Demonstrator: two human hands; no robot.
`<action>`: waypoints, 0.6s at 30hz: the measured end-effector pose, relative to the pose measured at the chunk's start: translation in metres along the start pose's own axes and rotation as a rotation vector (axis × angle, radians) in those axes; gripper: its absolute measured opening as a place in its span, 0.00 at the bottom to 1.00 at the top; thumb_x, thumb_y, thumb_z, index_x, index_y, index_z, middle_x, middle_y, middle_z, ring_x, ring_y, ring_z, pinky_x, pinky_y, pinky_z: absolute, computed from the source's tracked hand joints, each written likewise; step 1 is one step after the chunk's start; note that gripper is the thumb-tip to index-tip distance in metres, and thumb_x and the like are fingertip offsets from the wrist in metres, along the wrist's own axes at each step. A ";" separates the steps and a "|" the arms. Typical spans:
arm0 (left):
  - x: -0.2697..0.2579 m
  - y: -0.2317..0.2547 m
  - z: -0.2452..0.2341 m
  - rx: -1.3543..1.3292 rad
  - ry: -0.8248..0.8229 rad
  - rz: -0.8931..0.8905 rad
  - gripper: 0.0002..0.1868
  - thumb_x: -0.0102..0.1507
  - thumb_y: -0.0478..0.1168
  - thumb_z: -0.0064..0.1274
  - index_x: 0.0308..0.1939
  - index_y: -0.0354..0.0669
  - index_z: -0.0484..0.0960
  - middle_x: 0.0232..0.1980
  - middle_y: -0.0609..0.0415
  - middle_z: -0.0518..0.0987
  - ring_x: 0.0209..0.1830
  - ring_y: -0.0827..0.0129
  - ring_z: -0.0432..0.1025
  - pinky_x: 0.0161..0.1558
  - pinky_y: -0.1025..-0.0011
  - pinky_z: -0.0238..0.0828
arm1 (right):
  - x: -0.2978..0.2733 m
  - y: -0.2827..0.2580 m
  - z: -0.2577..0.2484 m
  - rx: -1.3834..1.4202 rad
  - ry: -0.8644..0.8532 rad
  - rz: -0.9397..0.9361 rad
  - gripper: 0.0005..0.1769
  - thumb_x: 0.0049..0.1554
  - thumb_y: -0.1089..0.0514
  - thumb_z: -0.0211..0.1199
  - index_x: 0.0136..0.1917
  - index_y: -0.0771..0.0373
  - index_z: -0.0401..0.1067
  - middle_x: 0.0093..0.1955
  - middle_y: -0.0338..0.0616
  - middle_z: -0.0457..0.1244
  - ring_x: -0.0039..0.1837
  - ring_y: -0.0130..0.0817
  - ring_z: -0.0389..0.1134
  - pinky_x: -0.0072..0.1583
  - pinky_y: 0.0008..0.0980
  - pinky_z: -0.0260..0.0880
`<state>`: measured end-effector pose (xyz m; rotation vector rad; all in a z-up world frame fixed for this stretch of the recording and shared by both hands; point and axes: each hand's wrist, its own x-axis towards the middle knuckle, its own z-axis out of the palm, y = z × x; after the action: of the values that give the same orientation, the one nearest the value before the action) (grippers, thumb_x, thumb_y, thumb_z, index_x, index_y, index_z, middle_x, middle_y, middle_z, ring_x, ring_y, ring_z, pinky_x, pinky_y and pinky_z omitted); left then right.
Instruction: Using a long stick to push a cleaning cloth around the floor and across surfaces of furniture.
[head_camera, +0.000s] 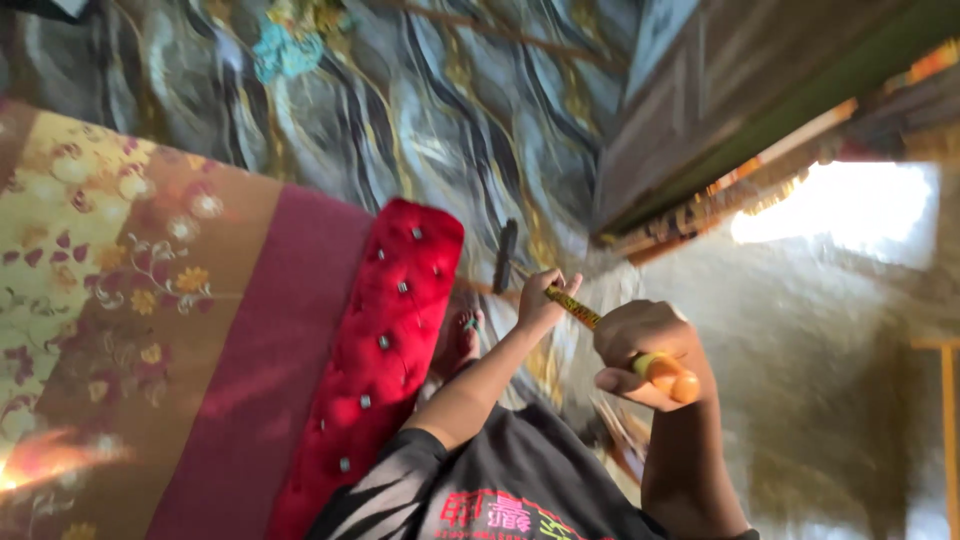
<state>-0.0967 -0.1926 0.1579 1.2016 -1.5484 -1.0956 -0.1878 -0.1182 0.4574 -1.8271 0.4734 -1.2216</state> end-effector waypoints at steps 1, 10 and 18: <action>0.013 -0.007 -0.005 0.005 0.006 0.011 0.29 0.64 0.54 0.60 0.20 0.39 0.67 0.19 0.48 0.68 0.20 0.58 0.63 0.29 0.61 0.61 | 0.012 0.010 -0.003 -0.002 -0.004 -0.013 0.16 0.51 0.63 0.69 0.29 0.63 0.63 0.26 0.44 0.57 0.29 0.39 0.61 0.35 0.37 0.58; 0.137 -0.036 -0.064 -0.009 -0.002 -0.012 0.23 0.63 0.46 0.63 0.23 0.35 0.70 0.21 0.49 0.69 0.21 0.64 0.61 0.29 0.62 0.60 | 0.139 0.085 -0.034 -0.104 -0.154 0.038 0.22 0.54 0.63 0.70 0.28 0.61 0.59 0.24 0.42 0.54 0.27 0.39 0.55 0.34 0.39 0.51; 0.201 -0.069 -0.099 -0.056 0.026 0.042 0.23 0.62 0.46 0.64 0.24 0.36 0.69 0.23 0.50 0.67 0.24 0.69 0.61 0.30 0.64 0.61 | 0.219 0.133 -0.051 -0.059 -0.286 -0.010 0.23 0.56 0.60 0.70 0.28 0.61 0.59 0.24 0.43 0.52 0.27 0.41 0.55 0.35 0.39 0.53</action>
<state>-0.0186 -0.4128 0.1378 1.1362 -1.5068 -1.0845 -0.1157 -0.3690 0.4773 -2.0171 0.3422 -0.9409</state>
